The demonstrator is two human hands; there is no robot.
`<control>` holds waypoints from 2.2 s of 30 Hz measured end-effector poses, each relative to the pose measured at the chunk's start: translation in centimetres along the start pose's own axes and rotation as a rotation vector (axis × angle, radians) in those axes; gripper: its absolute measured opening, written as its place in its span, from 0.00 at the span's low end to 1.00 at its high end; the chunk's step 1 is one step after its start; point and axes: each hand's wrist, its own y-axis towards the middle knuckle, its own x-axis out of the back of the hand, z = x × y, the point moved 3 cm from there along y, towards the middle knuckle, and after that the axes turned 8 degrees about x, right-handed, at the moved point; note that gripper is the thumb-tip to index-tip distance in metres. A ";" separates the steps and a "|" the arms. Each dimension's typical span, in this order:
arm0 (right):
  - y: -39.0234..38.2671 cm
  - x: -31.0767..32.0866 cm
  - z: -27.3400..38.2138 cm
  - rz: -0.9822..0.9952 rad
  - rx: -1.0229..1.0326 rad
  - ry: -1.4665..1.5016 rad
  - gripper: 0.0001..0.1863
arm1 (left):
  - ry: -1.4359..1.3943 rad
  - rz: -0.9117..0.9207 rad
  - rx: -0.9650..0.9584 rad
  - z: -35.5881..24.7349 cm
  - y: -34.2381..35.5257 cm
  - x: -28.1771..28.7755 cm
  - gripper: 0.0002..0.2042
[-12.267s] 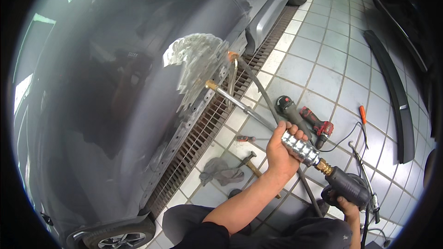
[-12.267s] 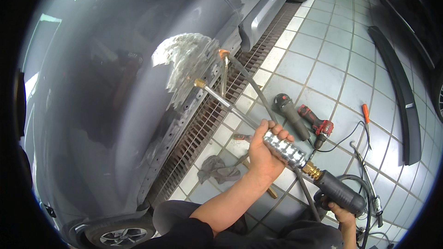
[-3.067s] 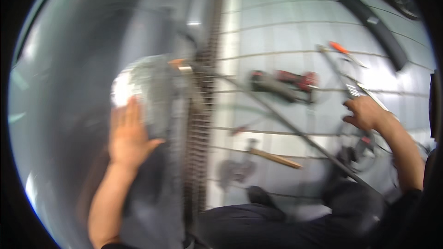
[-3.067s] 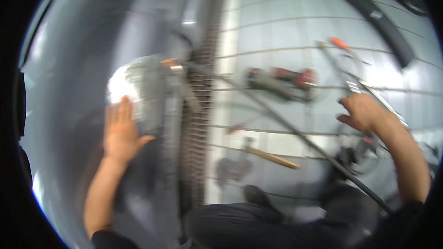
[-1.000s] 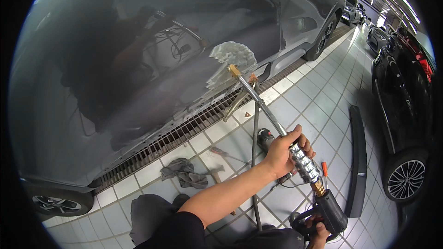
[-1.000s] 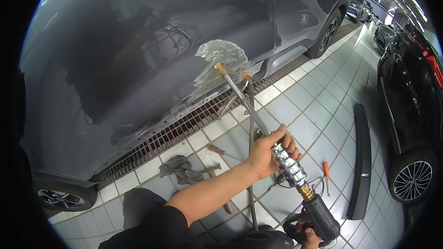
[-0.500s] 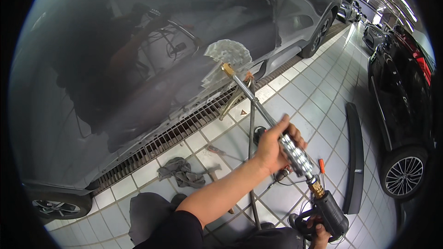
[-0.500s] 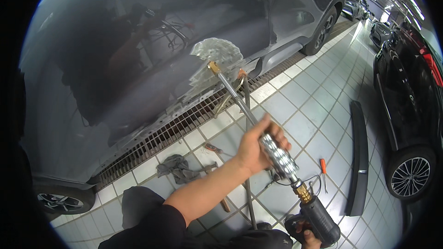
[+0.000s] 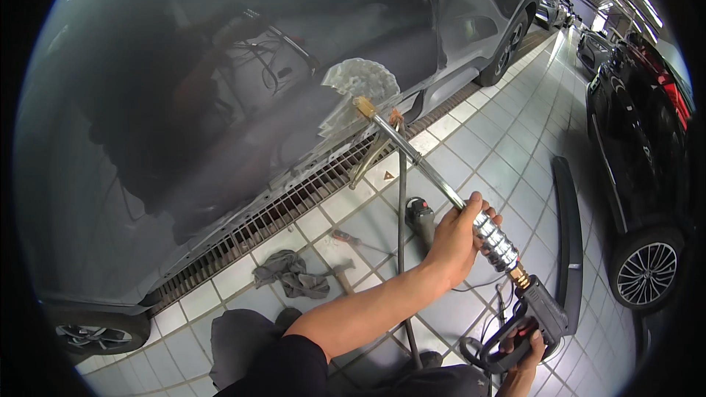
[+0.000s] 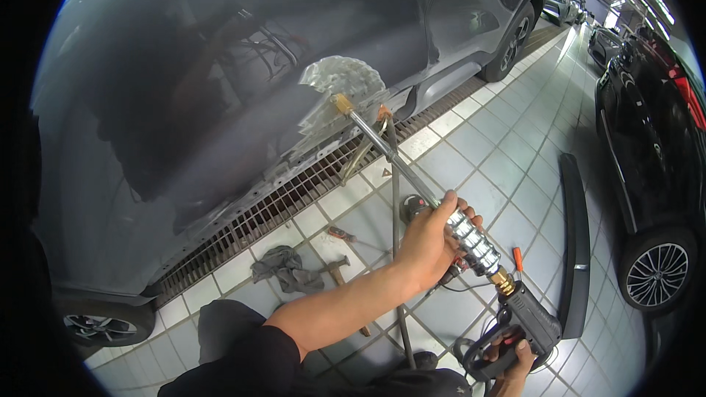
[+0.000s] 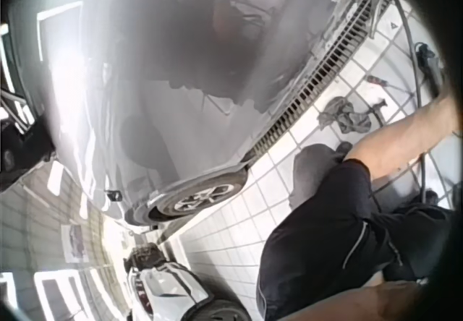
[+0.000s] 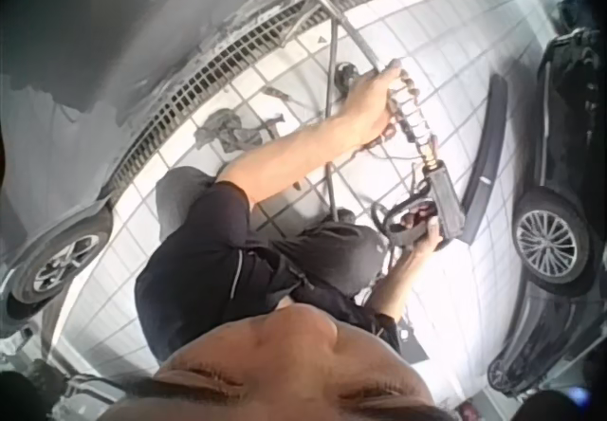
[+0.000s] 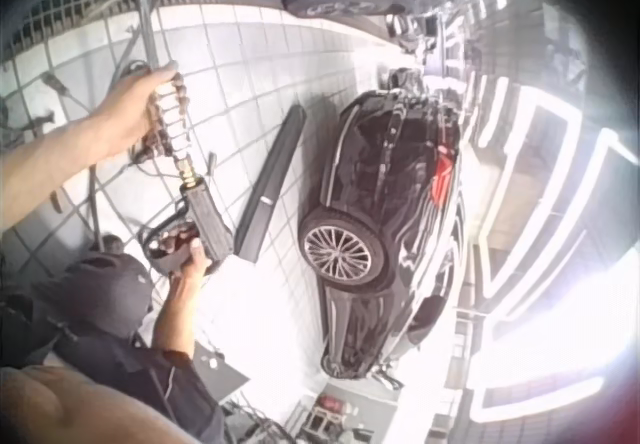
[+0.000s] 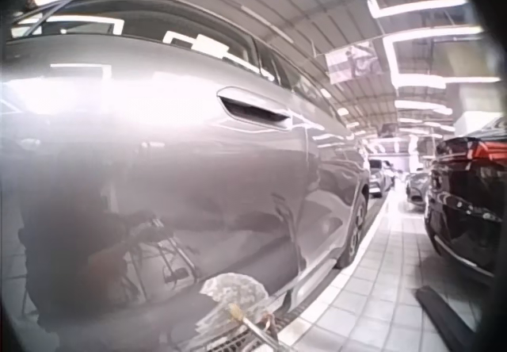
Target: The person uses a pneumatic dent puller to repair a dent on the front bumper of a gray car. They repeatedly attach the tool to the damaged area, apply suction, and pull to gradually flatten the dent, occasionally checking the surface by hand.
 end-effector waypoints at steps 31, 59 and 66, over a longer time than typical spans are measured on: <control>-2.0 -0.1 -0.2 0.112 0.080 -0.366 0.35 | -0.119 0.117 -0.046 1.0 -1.8 0.6 0.13; -1.9 1.6 -0.3 0.070 0.061 -0.384 0.38 | -0.061 0.026 0.015 0.5 -2.5 0.4 0.11; -2.0 2.0 -0.9 0.050 0.028 -0.380 0.38 | -0.161 0.083 -0.098 1.2 -1.9 1.4 0.12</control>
